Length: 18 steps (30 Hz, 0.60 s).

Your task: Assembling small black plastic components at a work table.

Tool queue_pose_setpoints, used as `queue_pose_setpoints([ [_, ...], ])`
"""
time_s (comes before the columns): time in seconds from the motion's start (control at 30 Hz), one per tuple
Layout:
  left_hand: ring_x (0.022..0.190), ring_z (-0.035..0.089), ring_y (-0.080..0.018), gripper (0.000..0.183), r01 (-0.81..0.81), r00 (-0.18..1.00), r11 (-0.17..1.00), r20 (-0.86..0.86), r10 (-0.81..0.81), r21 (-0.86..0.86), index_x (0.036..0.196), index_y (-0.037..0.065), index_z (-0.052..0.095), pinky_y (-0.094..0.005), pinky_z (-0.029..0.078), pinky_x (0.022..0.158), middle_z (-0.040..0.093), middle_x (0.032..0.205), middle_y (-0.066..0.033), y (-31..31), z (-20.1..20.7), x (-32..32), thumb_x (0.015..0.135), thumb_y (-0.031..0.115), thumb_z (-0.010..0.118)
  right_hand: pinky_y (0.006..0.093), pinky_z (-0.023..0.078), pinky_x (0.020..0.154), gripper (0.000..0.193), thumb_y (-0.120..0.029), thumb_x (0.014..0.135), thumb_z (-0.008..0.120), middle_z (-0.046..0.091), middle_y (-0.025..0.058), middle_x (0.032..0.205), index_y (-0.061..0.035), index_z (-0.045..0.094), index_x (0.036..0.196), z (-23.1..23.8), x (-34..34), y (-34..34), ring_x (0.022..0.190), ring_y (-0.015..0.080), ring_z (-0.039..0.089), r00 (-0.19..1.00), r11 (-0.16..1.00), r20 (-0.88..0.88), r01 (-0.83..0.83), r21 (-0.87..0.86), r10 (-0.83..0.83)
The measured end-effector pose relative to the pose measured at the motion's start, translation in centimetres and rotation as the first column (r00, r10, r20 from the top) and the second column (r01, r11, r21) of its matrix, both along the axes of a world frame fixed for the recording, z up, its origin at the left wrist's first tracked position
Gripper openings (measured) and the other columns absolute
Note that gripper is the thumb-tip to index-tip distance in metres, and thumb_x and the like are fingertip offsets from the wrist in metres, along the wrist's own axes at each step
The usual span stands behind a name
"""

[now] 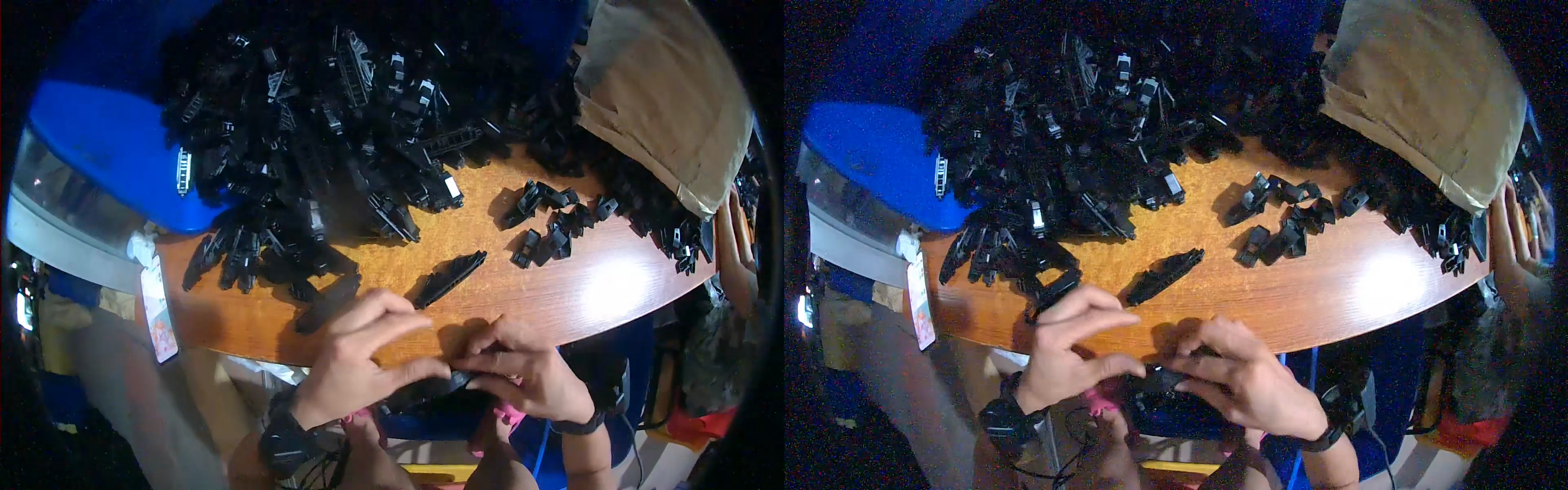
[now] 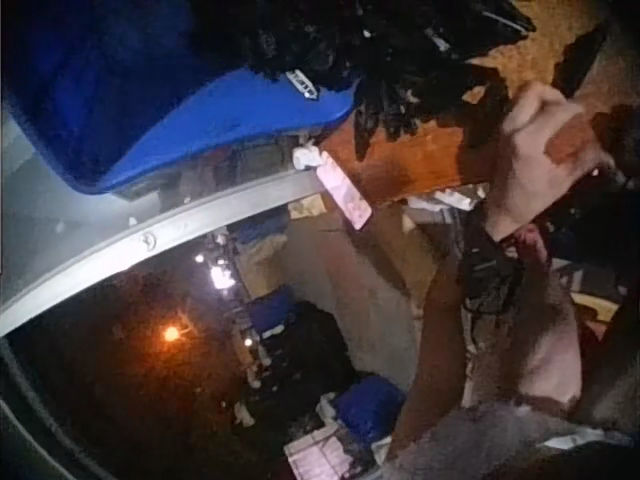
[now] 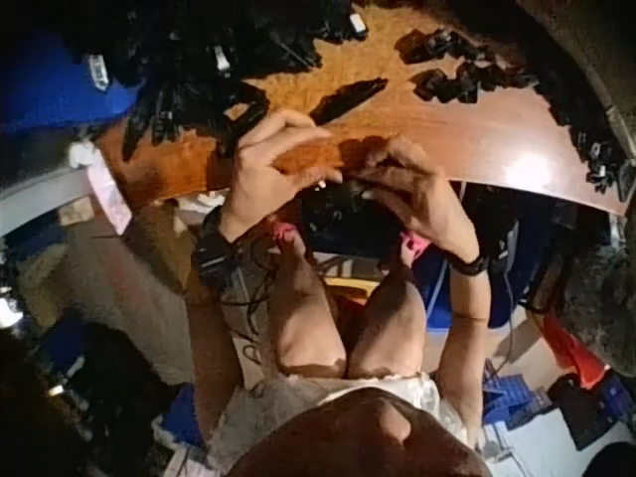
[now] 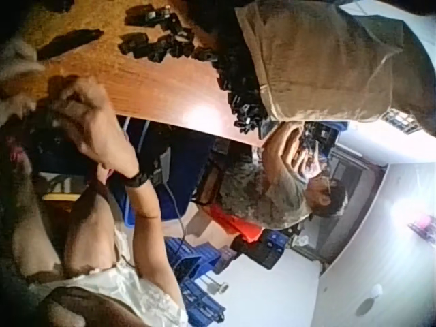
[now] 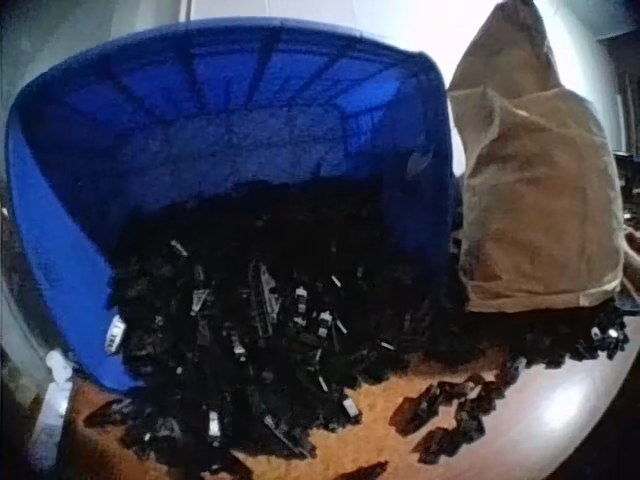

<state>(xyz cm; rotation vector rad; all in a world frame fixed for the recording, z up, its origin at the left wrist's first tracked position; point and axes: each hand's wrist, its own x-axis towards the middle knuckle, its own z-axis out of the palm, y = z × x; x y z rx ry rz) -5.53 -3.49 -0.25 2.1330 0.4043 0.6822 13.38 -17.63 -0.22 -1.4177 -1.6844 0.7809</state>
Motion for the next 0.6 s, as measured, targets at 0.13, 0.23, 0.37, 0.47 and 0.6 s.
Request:
queue_pose_setpoints([
  [0.13,0.091,0.062,-0.0304,0.033,-0.248,0.968,0.945,0.029,0.247,0.213,0.097,0.0,0.063,-0.0378,0.05,0.078,0.061,0.098,-0.014,0.1,0.6,2.3,0.07,0.007,0.081,0.0402,0.049,0.082,0.025,0.005,0.075,0.066,0.06,0.0136,0.099,-0.0017,0.067,0.099,0.4,1.5,0.5,0.095,0.0331,0.06,0.892,0.905,0.157,0.412,0.107,-0.425],
  [0.23,0.092,0.059,-0.0356,0.026,-0.167,0.978,0.91,-0.049,0.201,0.38,0.101,-0.002,0.057,-0.0428,0.05,0.077,0.059,0.101,-0.0179,0.2,-1.0,3.9,0.077,-0.003,0.068,0.0425,0.044,0.082,0.027,0.006,0.075,0.06,0.058,0.0146,0.104,-0.0023,0.065,0.099,0.6,3.8,2.9,0.097,0.0332,0.055,0.612,0.803,0.521,0.473,0.362,-0.595],
  [0.37,0.09,0.06,-0.0373,0.025,-0.098,0.981,0.81,-0.082,0.177,0.579,0.097,-0.003,0.062,-0.044,0.051,0.076,0.057,0.103,-0.0197,-1.0,-1.1,3.3,0.073,-0.005,0.067,0.0432,0.038,0.091,0.033,0.002,0.072,0.062,0.058,0.012,0.11,-0.0046,0.066,0.104,0.7,5.3,4.1,0.107,0.0305,0.05,0.591,0.911,0.693,0.274,0.308,-0.412],
  [0.47,0.09,0.06,-0.0371,0.024,0.002,0.995,0.798,-0.077,0.056,0.603,0.095,-0.004,0.063,-0.0438,0.051,0.074,0.057,0.103,-0.0197,-1.5,-0.7,2.3,0.072,-0.005,0.069,0.0407,0.042,0.087,0.035,0.001,0.076,0.062,0.059,0.013,0.108,-0.004,0.065,0.111,1.2,5.9,4.1,0.102,0.0329,0.053,0.579,0.908,0.701,0.226,0.353,-0.416],
  [0.6,0.087,0.061,-0.0348,0.035,-0.136,0.991,0.954,0.038,0.13,0.267,0.104,0.0,0.058,-0.042,0.051,0.074,0.059,0.096,-0.0164,-1.5,-0.9,1.5,0.073,-0.002,0.075,0.0345,0.045,0.082,0.029,-0.003,0.086,0.059,0.06,0.0122,0.103,-0.0027,0.063,0.115,1.4,2.4,2.5,0.096,0.028,0.057,0.9,0.912,0.177,0.369,0.179,-0.398],
])
